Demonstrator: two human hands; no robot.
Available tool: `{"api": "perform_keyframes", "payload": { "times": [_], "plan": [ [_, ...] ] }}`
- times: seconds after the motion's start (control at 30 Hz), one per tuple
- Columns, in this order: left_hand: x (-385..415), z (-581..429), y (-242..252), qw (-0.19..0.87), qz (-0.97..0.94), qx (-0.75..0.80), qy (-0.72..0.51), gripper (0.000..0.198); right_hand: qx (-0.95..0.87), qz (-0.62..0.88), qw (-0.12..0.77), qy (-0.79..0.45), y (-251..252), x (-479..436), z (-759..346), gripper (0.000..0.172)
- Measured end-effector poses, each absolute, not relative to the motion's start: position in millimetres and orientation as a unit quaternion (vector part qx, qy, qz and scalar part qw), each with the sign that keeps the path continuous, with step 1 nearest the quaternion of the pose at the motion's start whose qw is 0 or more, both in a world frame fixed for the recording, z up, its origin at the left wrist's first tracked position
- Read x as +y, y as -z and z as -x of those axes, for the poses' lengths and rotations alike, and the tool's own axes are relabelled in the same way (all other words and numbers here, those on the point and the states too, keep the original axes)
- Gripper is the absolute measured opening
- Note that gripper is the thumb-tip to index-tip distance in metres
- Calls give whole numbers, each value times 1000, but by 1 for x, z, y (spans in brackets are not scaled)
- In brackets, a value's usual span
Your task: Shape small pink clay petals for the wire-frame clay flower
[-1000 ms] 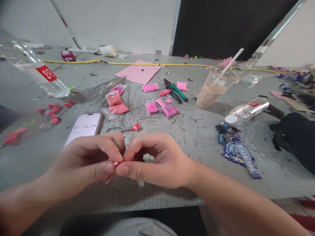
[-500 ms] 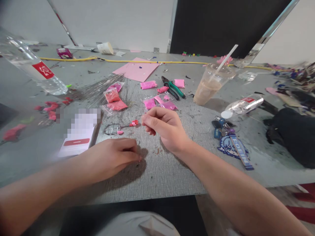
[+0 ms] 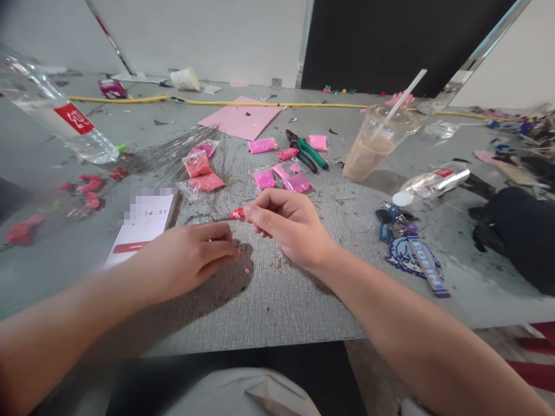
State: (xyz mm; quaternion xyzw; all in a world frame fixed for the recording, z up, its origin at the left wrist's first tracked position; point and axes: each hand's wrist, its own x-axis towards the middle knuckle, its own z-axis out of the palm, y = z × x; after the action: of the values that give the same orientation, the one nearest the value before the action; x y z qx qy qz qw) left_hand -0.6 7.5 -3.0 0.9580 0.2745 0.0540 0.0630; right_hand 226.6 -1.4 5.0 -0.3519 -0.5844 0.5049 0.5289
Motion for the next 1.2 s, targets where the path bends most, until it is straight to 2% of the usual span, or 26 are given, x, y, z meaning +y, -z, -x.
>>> {"api": "perform_keyframes", "payload": {
  "times": [0.27, 0.47, 0.67, 0.83, 1.2],
  "plan": [
    [32, 20, -22, 44, -922, 384, 14, 31, -607, 387, 507, -474, 1, -2, -226, 17],
    [36, 30, -24, 62, -911, 403, 61, 28, -631, 452, 499, -386, 9, 0, -226, 13],
    [31, 20, -14, 12, -894, 446, 43, 27, -645, 462, 485, -367, 8, 0, -225, 9],
    [31, 20, -9, 24, -900, 434, 41, 31, -662, 451, 472, -369, 9, 0, -225, 7],
    [29, 25, -7, 41, -899, 435, 42, 24, -662, 452, 466, -376, 12, -1, -224, 7]
  ]
}}
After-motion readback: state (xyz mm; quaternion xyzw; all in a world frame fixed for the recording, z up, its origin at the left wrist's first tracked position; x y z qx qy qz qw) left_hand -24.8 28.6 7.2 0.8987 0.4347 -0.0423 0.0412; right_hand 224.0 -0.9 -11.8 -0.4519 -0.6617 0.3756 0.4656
